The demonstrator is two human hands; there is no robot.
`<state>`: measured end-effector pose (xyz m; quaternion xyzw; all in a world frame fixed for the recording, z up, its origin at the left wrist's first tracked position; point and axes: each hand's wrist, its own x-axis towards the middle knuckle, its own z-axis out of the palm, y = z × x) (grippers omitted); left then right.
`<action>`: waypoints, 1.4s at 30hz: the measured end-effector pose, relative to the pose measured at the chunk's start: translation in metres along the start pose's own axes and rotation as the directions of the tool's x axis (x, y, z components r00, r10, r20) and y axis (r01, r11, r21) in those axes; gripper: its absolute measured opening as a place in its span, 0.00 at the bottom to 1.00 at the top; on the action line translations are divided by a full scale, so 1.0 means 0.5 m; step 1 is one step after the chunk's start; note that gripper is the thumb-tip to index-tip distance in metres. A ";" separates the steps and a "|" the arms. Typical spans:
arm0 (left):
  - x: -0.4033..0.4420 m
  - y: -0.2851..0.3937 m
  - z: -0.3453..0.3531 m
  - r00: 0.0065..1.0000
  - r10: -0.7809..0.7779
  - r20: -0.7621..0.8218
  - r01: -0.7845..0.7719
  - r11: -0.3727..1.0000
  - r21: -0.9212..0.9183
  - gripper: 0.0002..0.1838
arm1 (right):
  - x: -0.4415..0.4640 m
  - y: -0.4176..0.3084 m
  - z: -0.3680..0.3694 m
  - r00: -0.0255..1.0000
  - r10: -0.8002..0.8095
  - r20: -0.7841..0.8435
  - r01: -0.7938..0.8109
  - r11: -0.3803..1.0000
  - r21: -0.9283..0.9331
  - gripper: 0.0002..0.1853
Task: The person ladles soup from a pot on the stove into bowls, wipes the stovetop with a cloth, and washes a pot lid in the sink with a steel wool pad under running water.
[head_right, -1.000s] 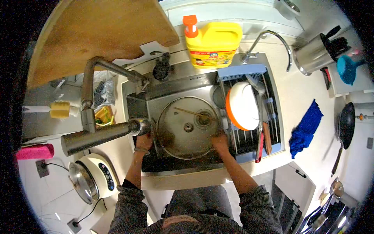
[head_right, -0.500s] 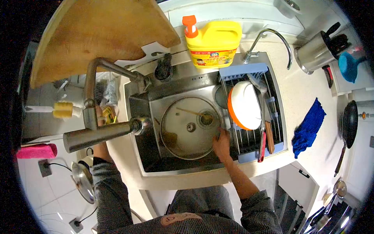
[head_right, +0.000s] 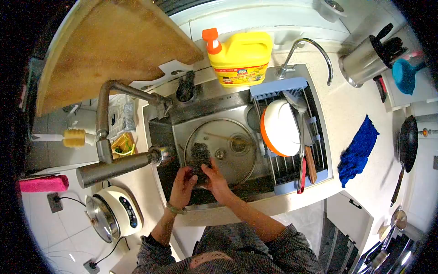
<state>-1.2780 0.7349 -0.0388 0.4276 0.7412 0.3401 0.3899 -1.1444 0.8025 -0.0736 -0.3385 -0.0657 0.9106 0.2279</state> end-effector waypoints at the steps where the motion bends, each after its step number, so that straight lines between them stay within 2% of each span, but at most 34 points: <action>1: 0.023 -0.009 -0.010 1.000 0.004 0.000 -0.004 1.000 -0.001 0.13 | 0.008 -0.008 -0.005 0.991 -0.083 -0.104 0.079 0.996 -0.039 0.32; 2: 0.063 -0.030 -0.035 0.978 0.200 -0.056 -0.188 0.969 0.160 0.14 | 0.014 -0.018 -0.009 0.965 -0.167 -0.203 0.152 0.985 -0.084 0.30; 3: 0.105 -0.041 -0.063 0.916 0.392 -0.080 -0.348 0.880 0.324 0.14 | 0.018 -0.040 -0.013 0.965 -0.168 -0.204 0.153 0.984 -0.086 0.30; 5: 0.196 0.010 -0.140 0.953 0.274 -0.128 -0.270 0.962 0.051 0.16 | 0.033 -0.110 -0.018 0.891 -0.445 -0.093 0.430 0.891 -0.144 0.27; 6: 0.235 0.062 -0.155 0.872 0.466 -0.152 -0.421 0.870 0.257 0.18 | 0.023 -0.157 0.010 0.884 -0.453 -0.114 0.440 0.890 -0.122 0.25; 7: 0.269 0.118 -0.169 0.757 0.640 -0.130 -0.529 0.718 0.453 0.20 | 0.015 -0.201 0.038 0.877 -0.461 -0.138 0.451 0.887 -0.099 0.22; 9: 0.328 0.224 -0.170 0.539 0.836 0.106 -0.741 0.411 0.531 0.27 | 0.050 -0.261 0.043 0.830 -0.556 -0.044 0.551 0.830 -0.090 0.21; 10: 0.344 0.278 -0.157 0.516 0.841 0.164 -0.795 0.400 0.456 0.30 | 0.042 -0.297 0.080 0.819 -0.571 0.064 0.573 0.820 -0.013 0.22; 11: 0.361 0.320 -0.137 0.490 0.844 0.219 -0.841 0.390 0.376 0.33 | 0.039 -0.322 0.107 0.817 -0.573 0.064 0.575 0.818 -0.014 0.22; 13: 0.412 0.364 -0.103 0.465 0.857 0.223 -0.859 0.376 0.347 0.31 | 0.042 -0.356 0.142 0.758 -0.627 0.177 0.633 0.773 0.027 0.23; 17: 0.461 0.394 -0.074 0.468 0.854 0.228 -0.866 0.392 0.311 0.39 | 0.069 -0.385 0.156 0.789 -0.585 0.187 0.581 0.810 0.082 0.24; 20: 0.455 0.397 -0.077 0.550 0.792 0.263 -0.830 0.486 0.273 0.42 | 0.072 -0.389 0.151 0.797 -0.573 0.193 0.561 0.820 0.115 0.23; 26: 0.445 0.382 -0.069 0.597 0.770 0.224 -0.788 0.510 0.344 0.43 | 0.085 -0.403 0.142 0.766 -0.601 0.229 0.597 0.797 0.095 0.22; 29: 0.455 0.378 -0.072 0.551 0.807 0.212 -0.825 0.489 0.283 0.39 | 0.078 -0.404 0.142 0.777 -0.579 0.247 0.584 0.810 0.063 0.22; 31: 0.457 0.376 -0.088 0.445 0.855 0.266 -0.865 0.334 0.374 0.37 | 0.075 -0.406 0.132 0.786 -0.545 0.292 0.543 0.834 0.097 0.23; 34: 0.405 0.325 -0.134 0.452 0.880 0.146 -0.808 0.335 0.484 0.31 | 0.032 -0.387 0.113 0.840 -0.482 0.250 0.490 0.871 0.034 0.24; 35: 0.382 0.271 -0.156 0.487 0.859 0.155 -0.768 0.337 0.545 0.28 | 0.020 -0.369 0.101 0.845 -0.466 0.261 0.477 0.879 0.025 0.24; 36: 0.352 0.199 -0.174 0.520 0.839 0.161 -0.723 0.333 0.605 0.25 | 0.015 -0.345 0.077 0.868 -0.475 0.145 0.495 0.853 -0.164 0.25; 37: 0.291 0.132 -0.177 0.790 0.611 0.054 -0.549 0.665 0.506 0.21 | 0.014 -0.322 0.045 0.863 -0.503 0.033 0.482 0.803 -0.350 0.25; 39: 0.224 -0.063 -0.139 0.860 0.493 -0.132 -0.436 0.844 0.312 0.20 | 0.043 -0.267 -0.070 0.889 -0.456 0.035 0.320 0.565 -0.760 0.24; 40: 0.176 -0.160 -0.102 0.796 0.592 -0.127 -0.415 0.686 0.598 0.17 | 0.072 -0.238 -0.144 0.882 -0.455 0.120 0.326 0.408 -0.852 0.24; 41: 0.135 -0.156 -0.081 0.970 0.236 -0.063 -0.164 0.820 0.549 0.14 | 0.087 -0.209 -0.196 0.875 -0.439 0.203 0.330 0.237 -0.914 0.23; 42: 0.122 -0.187 -0.049 0.996 -0.030 -0.085 0.063 0.904 0.422 0.15 | 0.082 -0.186 -0.204 0.875 -0.435 0.215 0.337 0.224 -0.915 0.23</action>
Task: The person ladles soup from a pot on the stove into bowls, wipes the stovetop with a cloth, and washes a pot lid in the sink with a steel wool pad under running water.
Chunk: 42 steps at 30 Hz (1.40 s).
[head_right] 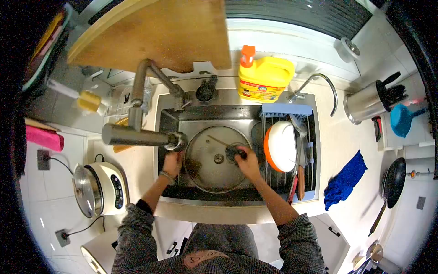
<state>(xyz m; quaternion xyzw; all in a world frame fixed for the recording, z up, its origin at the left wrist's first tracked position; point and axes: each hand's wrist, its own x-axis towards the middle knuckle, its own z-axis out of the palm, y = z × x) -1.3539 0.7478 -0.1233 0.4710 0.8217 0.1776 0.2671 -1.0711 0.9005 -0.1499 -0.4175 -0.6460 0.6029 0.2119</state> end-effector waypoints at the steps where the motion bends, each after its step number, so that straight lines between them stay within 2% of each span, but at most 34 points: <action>1: -0.009 -0.067 0.087 0.988 0.016 -0.154 -0.023 0.999 -0.045 0.17 | -0.018 0.006 0.016 0.999 0.037 -0.034 -0.044 0.970 -0.238 0.24; 2: 0.008 -0.138 0.166 0.984 -0.074 -0.165 0.076 0.997 0.007 0.17 | -0.038 0.017 0.032 0.995 0.061 -0.080 -0.091 0.882 -0.462 0.25; 3: 0.024 -0.207 0.243 0.971 -0.162 -0.175 0.175 0.983 0.057 0.18 | -0.058 0.049 0.052 1.000 -0.027 -0.004 0.019 0.811 -0.584 0.25; 4: 0.039 -0.230 0.269 0.969 -0.247 -0.027 0.248 0.967 0.060 0.19 | -0.076 0.085 0.072 0.991 -0.104 0.084 0.133 0.715 -0.687 0.24; 5: 0.051 -0.245 0.278 0.940 -0.321 0.119 0.315 0.947 0.071 0.19 | -0.093 0.109 0.099 0.957 -0.091 0.275 0.258 0.700 -0.666 0.24; 6: 0.042 -0.250 0.282 0.990 -0.113 -0.080 0.112 0.994 -0.022 0.20 | -0.106 0.122 0.134 0.888 -0.069 0.456 0.373 0.689 -0.622 0.23; 7: 0.040 -0.235 0.270 0.988 -0.120 -0.092 0.117 0.992 -0.038 0.20 | -0.109 0.116 0.168 0.796 -0.178 0.579 0.525 0.679 -0.513 0.22; 9: 0.031 -0.168 0.212 0.973 -0.213 0.094 0.232 0.922 -0.310 0.19 | -0.082 0.124 0.242 0.715 -0.345 0.608 0.676 0.564 -0.475 0.19; 10: 0.020 -0.148 0.194 0.953 -0.235 0.194 0.298 0.853 -0.429 0.20 | -0.043 0.172 0.284 0.797 -0.325 0.509 0.576 0.663 -0.478 0.17; 11: 0.016 -0.143 0.187 0.953 -0.243 0.183 0.301 0.844 -0.445 0.20 | 0.012 0.212 0.315 0.867 -0.294 0.402 0.470 0.749 -0.467 0.16; 13: 0.013 -0.151 0.185 0.980 -0.199 0.005 0.188 0.920 -0.344 0.23 | 0.073 0.091 0.312 0.771 -0.515 0.374 0.625 0.500 -0.600 0.15; 15: 0.022 -0.161 0.178 0.980 -0.199 -0.022 0.179 0.920 -0.349 0.23 | 0.169 0.168 0.292 0.818 -0.570 0.081 0.371 0.415 -0.831 0.13; 16: 0.020 -0.141 0.162 0.958 -0.288 -0.004 0.263 0.879 -0.397 0.23 | 0.182 0.210 0.254 0.890 -0.438 -0.125 0.177 0.586 -0.791 0.13; 17: 0.014 -0.141 0.154 0.929 -0.370 0.018 0.340 0.833 -0.436 0.22 | 0.189 0.237 0.219 0.909 -0.267 -0.321 -0.035 0.718 -0.695 0.12; 19: 0.064 -0.244 0.306 0.960 -0.220 -0.172 0.163 0.941 -0.298 0.22 | 0.127 0.221 0.177 0.928 -0.372 0.021 0.173 0.380 -0.909 0.13; 20: 0.085 -0.253 0.335 0.944 -0.288 -0.163 0.177 0.855 -0.488 0.21 | 0.090 0.231 0.186 0.800 -0.570 0.187 0.431 0.330 -0.840 0.16; 21: 0.058 -0.191 0.254 0.933 -0.335 -0.135 0.234 0.846 -0.480 0.18 | 0.055 0.181 0.235 0.869 -0.428 0.250 0.474 0.573 -0.668 0.18; 22: 0.028 -0.123 0.164 0.919 -0.380 -0.106 0.291 0.834 -0.469 0.17 | 0.018 0.122 0.287 0.912 -0.274 0.305 0.394 0.788 -0.473 0.21; 23: 0.026 -0.121 0.175 0.920 -0.379 -0.101 0.290 0.830 -0.476 0.17 | 0.022 0.091 0.336 0.831 -0.433 0.351 0.557 0.648 -0.519 0.22; 25: 0.019 -0.130 0.190 0.886 -0.442 -0.143 0.319 0.802 -0.505 0.25 | 0.093 0.077 0.400 0.815 -0.541 0.210 0.564 0.653 -0.505 0.23; 27: 0.020 -0.123 0.162 0.885 -0.457 -0.093 0.338 0.765 -0.548 0.23 | 0.212 0.186 0.374 0.886 -0.453 -0.099 0.352 0.797 -0.491 0.23; 28: 0.013 -0.114 0.144 0.887 -0.460 -0.032 0.358 0.730 -0.583 0.20 | 0.233 0.198 0.348 0.781 -0.586 -0.217 0.276 0.635 -0.722 0.21; 29: 0.011 -0.108 0.136 0.890 -0.455 0.030 0.375 0.694 -0.614 0.18 | 0.225 0.169 0.330 0.823 -0.473 -0.314 0.099 0.663 -0.742 0.20; 31: 0.010 -0.105 0.144 0.896 -0.443 0.029 0.377 0.726 -0.576 0.20 | 0.240 0.179 0.319 0.917 -0.365 -0.162 0.159 0.705 -0.691 0.21; 32: 0.015 -0.104 0.147 0.901 -0.434 0.017 0.374 0.755 -0.539 0.21 | 0.222 0.157 0.365 0.915 -0.403 0.004 0.360 0.813 -0.457 0.19; 33: 0.026 -0.112 0.163 0.900 -0.435 0.016 0.372 0.750 -0.547 0.21 | 0.202 0.131 0.411 0.887 -0.430 0.170 0.454 0.878 -0.151 0.16; 34: 0.035 -0.129 0.188 0.870 -0.490 0.050 0.378 0.600 -0.705 0.22 | 0.178 0.081 0.434 0.811 -0.536 0.235 0.581 0.688 -0.435 0.16; 35: 0.028 -0.121 0.180 0.871 -0.491 -0.004 0.365 0.654 -0.662 0.25 | 0.165 0.066 0.445 0.728 -0.601 0.331 0.636 0.409 -0.655 0.16; 36: 0.021 -0.113 0.170 0.869 -0.491 -0.059 0.356 0.705 -0.613 0.28 | 0.220 0.164 0.436 0.847 -0.529 0.041 0.504 0.778 -0.375 0.17; 37: 0.013 -0.105 0.161 0.865 -0.489 -0.113 0.351 0.751 -0.559 0.31 | 0.238 0.159 0.412 0.832 -0.554 -0.028 0.443 0.694 -0.568 0.18; 38: 0.011 -0.079 0.111 0.827 -0.558 0.072 0.470 0.615 -0.633 0.33 | 0.256 0.153 0.389 0.812 -0.576 -0.096 0.329 0.588 -0.739 0.18; 39: 0.008 -0.079 0.111 0.822 -0.558 0.110 0.481 0.579 -0.659 0.34 | 0.275 0.148 0.364 0.788 -0.594 -0.164 0.183 0.479 -0.859 0.18; 41: 0.008 -0.086 0.128 0.817 -0.557 0.151 0.493 0.538 -0.684 0.35 | 0.254 0.131 0.400 0.868 -0.497 0.004 0.399 0.691 -0.603 0.22; 42: 0.012 -0.092 0.144 0.822 -0.558 0.118 0.464 0.533 -0.708 0.34 | 0.214 0.108 0.429 0.817 -0.564 0.119 0.519 0.629 -0.579 0.20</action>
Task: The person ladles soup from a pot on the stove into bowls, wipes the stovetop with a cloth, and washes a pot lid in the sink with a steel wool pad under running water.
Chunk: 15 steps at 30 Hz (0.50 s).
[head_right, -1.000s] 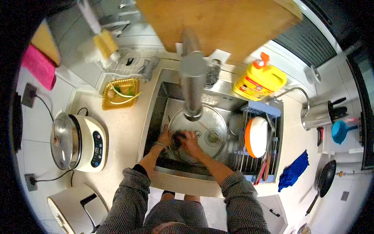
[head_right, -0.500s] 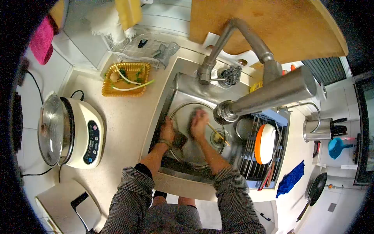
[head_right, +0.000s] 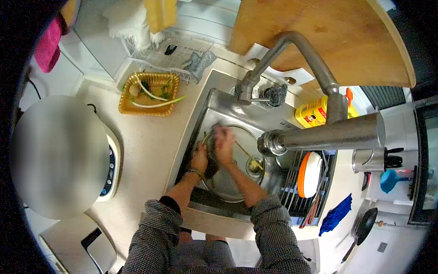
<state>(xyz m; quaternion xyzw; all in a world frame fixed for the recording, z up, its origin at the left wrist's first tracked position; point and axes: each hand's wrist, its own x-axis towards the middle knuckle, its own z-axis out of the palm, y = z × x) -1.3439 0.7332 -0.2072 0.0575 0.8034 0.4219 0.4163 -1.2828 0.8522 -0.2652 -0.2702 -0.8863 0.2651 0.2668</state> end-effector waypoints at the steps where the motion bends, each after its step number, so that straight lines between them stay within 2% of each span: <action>1: 0.027 -0.031 0.016 0.999 0.042 -0.018 -0.042 0.998 0.040 0.33 | -0.015 -0.057 -0.001 0.990 -0.135 0.045 0.134 0.991 0.028 0.19; 2: 0.039 -0.039 0.019 0.996 0.085 -0.036 -0.082 0.993 0.082 0.32 | -0.020 -0.046 -0.002 0.997 0.024 0.074 -0.038 0.982 0.184 0.19; 3: 0.044 -0.049 0.024 0.996 0.083 -0.039 -0.079 0.994 0.080 0.32 | -0.008 0.014 0.003 0.998 -0.015 -0.058 0.017 0.999 0.037 0.20; 5: 0.017 -0.013 -0.002 0.984 0.169 0.056 -0.178 0.953 0.246 0.23 | 0.011 0.145 0.017 0.943 -0.093 -0.318 0.001 0.961 -0.278 0.20; 6: 0.012 -0.015 0.001 0.965 0.261 -0.011 -0.254 0.947 0.196 0.20 | 0.014 0.132 -0.005 0.959 0.068 -0.274 -0.164 0.923 -0.347 0.20; 7: 0.020 -0.020 0.003 0.965 0.262 -0.007 -0.256 0.946 0.200 0.20 | 0.019 0.106 -0.032 0.943 0.230 -0.239 -0.314 0.850 -0.423 0.20; 8: 0.032 -0.029 0.012 0.971 0.239 0.000 -0.234 0.951 0.204 0.16 | 0.013 0.078 -0.030 0.967 0.214 -0.137 -0.235 0.959 -0.157 0.21; 9: 0.042 -0.037 0.022 0.977 0.214 0.002 -0.210 0.956 0.204 0.13 | 0.005 0.041 -0.015 0.986 0.162 -0.041 -0.156 0.979 0.131 0.21; 10: 0.047 -0.043 0.029 0.977 0.212 0.001 -0.208 0.958 0.197 0.13 | -0.014 -0.006 -0.005 0.998 0.014 0.062 -0.024 0.987 0.159 0.21; 11: 0.048 -0.053 0.033 0.951 0.304 -0.051 -0.286 0.933 0.221 0.15 | -0.011 -0.001 -0.005 0.998 0.013 0.066 -0.023 0.987 0.158 0.21; 12: 0.047 -0.064 0.037 0.915 0.391 -0.100 -0.357 0.899 0.252 0.17 | -0.005 0.000 -0.006 0.997 -0.056 0.043 0.054 0.997 0.046 0.20; 13: 0.038 -0.061 0.031 0.916 0.389 -0.099 -0.354 0.899 0.256 0.17 | 0.000 -0.005 -0.008 0.992 -0.127 0.025 0.128 0.990 -0.066 0.19; 15: 0.034 -0.045 0.013 0.950 0.298 0.088 -0.311 0.912 0.268 0.25 | 0.020 -0.014 -0.013 0.988 -0.147 0.040 0.150 0.986 -0.072 0.18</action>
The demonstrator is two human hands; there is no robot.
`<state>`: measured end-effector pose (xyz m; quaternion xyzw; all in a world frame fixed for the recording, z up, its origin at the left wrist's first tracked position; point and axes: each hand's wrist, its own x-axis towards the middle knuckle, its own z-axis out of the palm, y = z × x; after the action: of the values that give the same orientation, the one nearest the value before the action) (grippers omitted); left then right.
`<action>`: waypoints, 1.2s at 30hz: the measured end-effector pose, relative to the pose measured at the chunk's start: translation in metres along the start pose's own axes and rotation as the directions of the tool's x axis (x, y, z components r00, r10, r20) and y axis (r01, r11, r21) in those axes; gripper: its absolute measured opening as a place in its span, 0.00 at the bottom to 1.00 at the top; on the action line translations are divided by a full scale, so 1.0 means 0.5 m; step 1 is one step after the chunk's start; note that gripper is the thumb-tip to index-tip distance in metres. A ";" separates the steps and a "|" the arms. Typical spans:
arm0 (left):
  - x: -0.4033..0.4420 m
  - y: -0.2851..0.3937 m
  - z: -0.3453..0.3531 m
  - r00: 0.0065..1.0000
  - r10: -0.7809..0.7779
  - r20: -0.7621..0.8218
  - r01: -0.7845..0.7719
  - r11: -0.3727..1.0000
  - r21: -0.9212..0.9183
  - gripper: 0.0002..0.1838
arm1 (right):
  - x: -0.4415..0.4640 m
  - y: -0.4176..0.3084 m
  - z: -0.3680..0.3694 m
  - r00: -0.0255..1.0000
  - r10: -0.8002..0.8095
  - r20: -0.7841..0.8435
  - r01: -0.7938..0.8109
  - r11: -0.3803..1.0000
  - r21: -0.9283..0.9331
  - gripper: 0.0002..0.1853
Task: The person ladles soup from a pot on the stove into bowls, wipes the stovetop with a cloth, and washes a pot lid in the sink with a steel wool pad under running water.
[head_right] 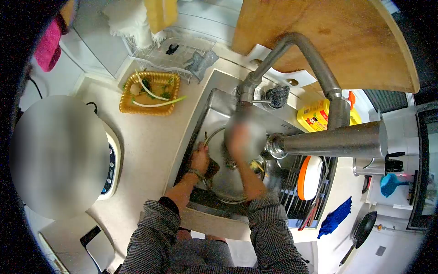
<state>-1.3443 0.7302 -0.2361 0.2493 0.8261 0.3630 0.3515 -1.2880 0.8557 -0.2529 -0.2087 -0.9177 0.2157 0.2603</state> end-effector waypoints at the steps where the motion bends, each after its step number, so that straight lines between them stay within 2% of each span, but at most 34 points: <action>1: -0.007 0.032 -0.022 0.991 -0.123 0.054 0.124 0.992 -0.015 0.25 | 0.011 -0.010 -0.013 1.000 -0.013 0.020 0.013 1.000 -0.013 0.18; 2: -0.014 0.064 -0.043 0.964 -0.243 0.107 0.246 0.969 -0.017 0.25 | 0.017 -0.022 -0.032 0.999 -0.020 0.044 0.021 0.999 -0.031 0.17; 5: -0.008 0.045 -0.020 0.973 -0.224 0.063 0.226 0.974 -0.027 0.25 | 0.035 -0.038 -0.077 0.990 -0.052 0.132 0.064 0.994 -0.093 0.15; 6: 0.005 0.008 0.001 0.988 -0.150 0.036 0.149 0.989 0.014 0.24 | 0.032 -0.034 -0.075 0.989 -0.048 0.139 0.061 0.994 -0.093 0.15; 7: 0.010 -0.013 0.014 0.997 -0.073 0.011 0.072 0.996 0.057 0.23 | 0.028 -0.026 -0.067 0.994 0.022 0.108 -0.014 0.997 -0.075 0.15; 8: 0.006 -0.013 0.015 0.997 -0.073 0.009 0.072 0.996 0.058 0.23 | 0.023 -0.009 -0.051 0.993 0.090 0.071 -0.087 0.995 -0.052 0.15; 9: 0.006 -0.007 0.012 0.999 -0.022 -0.035 0.022 1.000 -0.001 0.22 | -0.006 0.058 -0.019 0.985 -0.150 0.083 0.172 0.852 -0.495 0.18; 10: -0.002 -0.005 0.009 0.997 0.022 -0.072 -0.026 0.998 -0.054 0.21 | -0.034 0.126 0.013 0.920 -0.382 0.091 0.275 0.463 -0.843 0.20; 11: -0.002 0.000 0.003 0.997 0.023 -0.070 -0.027 0.998 -0.051 0.21 | -0.006 0.073 -0.020 0.963 -0.247 0.107 0.248 0.660 -0.709 0.21; 12: 0.000 0.008 -0.001 0.998 -0.044 -0.037 0.041 0.996 -0.073 0.21 | 0.023 0.018 -0.057 0.981 -0.114 0.154 0.181 0.818 -0.546 0.21; 13: 0.002 0.018 -0.001 0.994 -0.113 0.000 0.113 0.988 -0.104 0.21 | 0.053 -0.035 -0.095 0.972 0.004 0.235 0.085 0.926 -0.369 0.22; 14: 0.002 0.024 -0.006 0.993 -0.121 0.000 0.120 0.987 -0.111 0.21 | 0.064 -0.063 -0.105 0.936 0.104 0.335 -0.045 0.983 -0.180 0.22; 15: 0.000 0.030 -0.013 0.992 -0.125 0.028 0.126 0.992 -0.014 0.22 | 0.044 -0.049 -0.079 0.952 0.003 0.305 0.034 0.993 -0.116 0.24; 16: 0.002 0.034 -0.018 0.990 -0.128 0.051 0.124 0.989 0.083 0.23 | 0.016 0.016 -0.036 0.953 0.000 0.305 0.036 0.993 -0.114 0.24; 18: 0.000 0.031 -0.018 0.996 -0.085 0.020 0.083 0.995 0.062 0.24 | -0.030 0.159 0.053 0.986 -0.169 0.012 0.149 0.833 -0.533 0.24; 19: -0.008 0.024 -0.014 0.999 -0.049 0.006 0.049 0.998 0.046 0.25 | -0.035 0.149 0.052 0.987 -0.161 0.010 0.142 0.836 -0.530 0.24; 21: -0.004 0.018 -0.011 0.999 -0.028 -0.035 0.029 0.999 0.039 0.25 | -0.019 0.095 0.027 0.992 -0.108 0.062 0.121 0.950 -0.288 0.19; 23: 0.010 0.009 0.007 0.996 -0.021 -0.082 0.021 1.000 0.006 0.26 | 0.006 0.032 -0.022 0.985 -0.086 0.147 0.092 0.995 -0.033 0.15; 25: 0.037 -0.012 0.023 0.990 -0.072 -0.124 0.047 0.980 -0.192 0.28 | 0.003 -0.009 -0.054 0.971 -0.061 0.230 0.010 0.977 0.215 0.12; 26: 0.044 -0.010 0.015 0.991 -0.073 -0.115 0.051 0.981 -0.186 0.28 | -0.007 -0.020 -0.055 0.972 -0.050 0.230 -0.001 0.977 0.215 0.12; 27: 0.052 -0.009 0.006 0.972 -0.236 0.011 0.234 0.953 -0.194 0.33 | -0.016 -0.032 -0.055 0.981 -0.074 0.179 0.035 0.977 0.209 0.11; 29: 0.102 -0.094 0.044 0.911 -0.393 0.126 0.413 0.850 -0.327 0.47 | -0.034 -0.031 -0.046 0.987 -0.093 0.133 0.064 0.976 0.209 0.12; 30: 0.105 -0.098 0.045 0.890 -0.424 0.165 0.455 0.822 -0.342 0.47 | -0.043 -0.034 -0.052 0.987 -0.087 0.134 0.058 0.976 0.209 0.12; 32: 0.091 -0.072 0.027 0.870 -0.440 0.220 0.491 0.809 -0.324 0.47 | -0.065 -0.045 -0.074 0.947 -0.069 0.315 -0.040 0.944 0.327 0.13; 33: 0.085 -0.059 0.018 0.864 -0.447 0.231 0.501 0.807 -0.313 0.47 | -0.078 -0.050 -0.078 0.945 -0.072 0.319 -0.038 0.945 0.324 0.13; 35: 0.080 -0.052 0.010 0.852 -0.453 0.263 0.518 0.806 -0.288 0.48 | -0.116 -0.072 -0.081 0.896 -0.306 0.320 0.182 0.913 0.365 0.13; 36: 0.079 -0.051 0.008 0.849 -0.449 0.279 0.519 0.809 -0.278 0.48 | -0.126 -0.076 -0.084 0.896 -0.307 0.319 0.182 0.913 0.366 0.13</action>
<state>-1.3701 0.7429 -0.2737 -0.0003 0.7465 0.3720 0.5517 -1.2253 0.8056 -0.2258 0.0005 -0.9204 0.3653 0.1390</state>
